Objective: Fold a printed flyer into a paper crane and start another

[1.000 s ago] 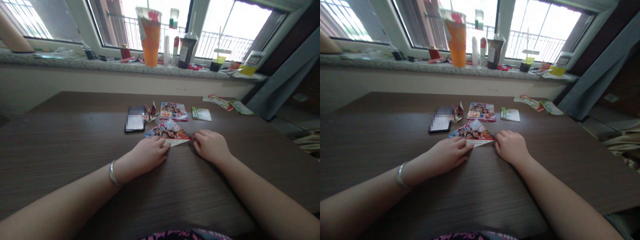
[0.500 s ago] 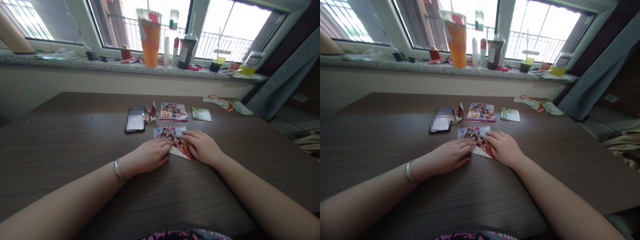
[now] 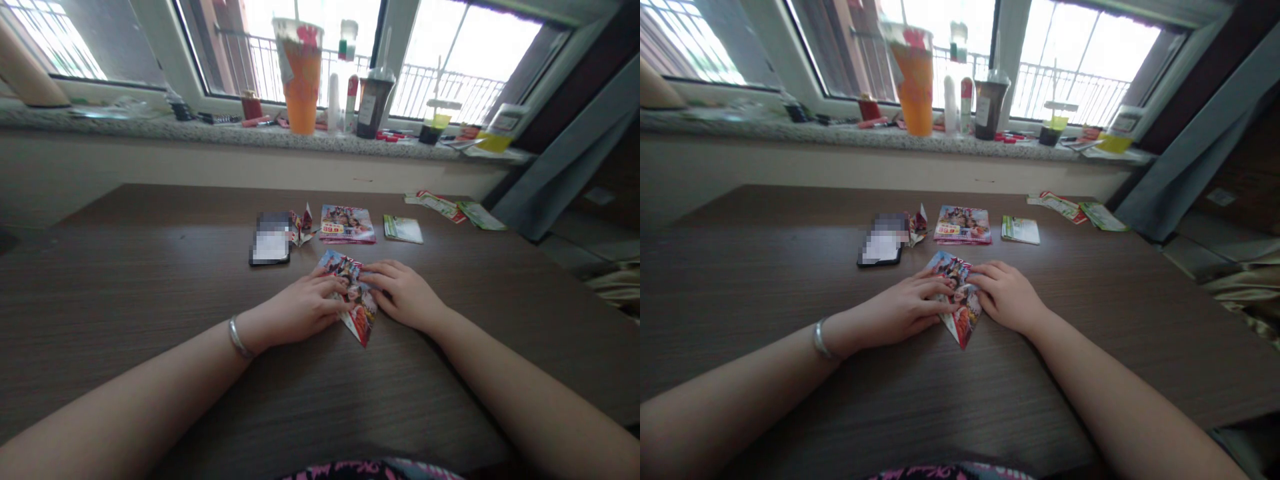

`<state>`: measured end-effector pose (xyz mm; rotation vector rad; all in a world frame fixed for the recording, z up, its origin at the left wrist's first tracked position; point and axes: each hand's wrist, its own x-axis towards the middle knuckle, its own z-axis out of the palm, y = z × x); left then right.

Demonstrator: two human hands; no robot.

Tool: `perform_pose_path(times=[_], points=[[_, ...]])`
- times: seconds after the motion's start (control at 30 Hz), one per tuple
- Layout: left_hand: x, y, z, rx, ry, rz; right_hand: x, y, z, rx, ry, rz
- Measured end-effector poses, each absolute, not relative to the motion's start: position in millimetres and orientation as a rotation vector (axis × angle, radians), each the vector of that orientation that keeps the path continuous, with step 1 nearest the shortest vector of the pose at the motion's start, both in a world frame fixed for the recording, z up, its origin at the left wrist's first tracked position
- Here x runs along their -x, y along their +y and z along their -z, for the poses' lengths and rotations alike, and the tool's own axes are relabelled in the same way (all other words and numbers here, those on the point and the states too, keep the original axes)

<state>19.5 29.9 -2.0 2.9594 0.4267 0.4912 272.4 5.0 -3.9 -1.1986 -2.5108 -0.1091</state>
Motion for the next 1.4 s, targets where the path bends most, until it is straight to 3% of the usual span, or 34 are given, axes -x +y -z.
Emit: perform_pose_path(times=[0.57, 0.9, 1.4], points=[[-20.4, 23.7, -3.1, -2.932, 0.675, -0.373, -272.2, 2.1, -0.7, 1.016, -2.684, -0.182], [-20.0, 19.1, -1.1, -2.984, 0.876, -0.321, -266.5, -4.3, -4.0, 1.338, -2.672, -0.028], [-15.8, 19.7, 0.1, -2.958, 0.885, -0.089, -265.2, -7.5, -4.0, 1.145, -2.697, -0.053]])
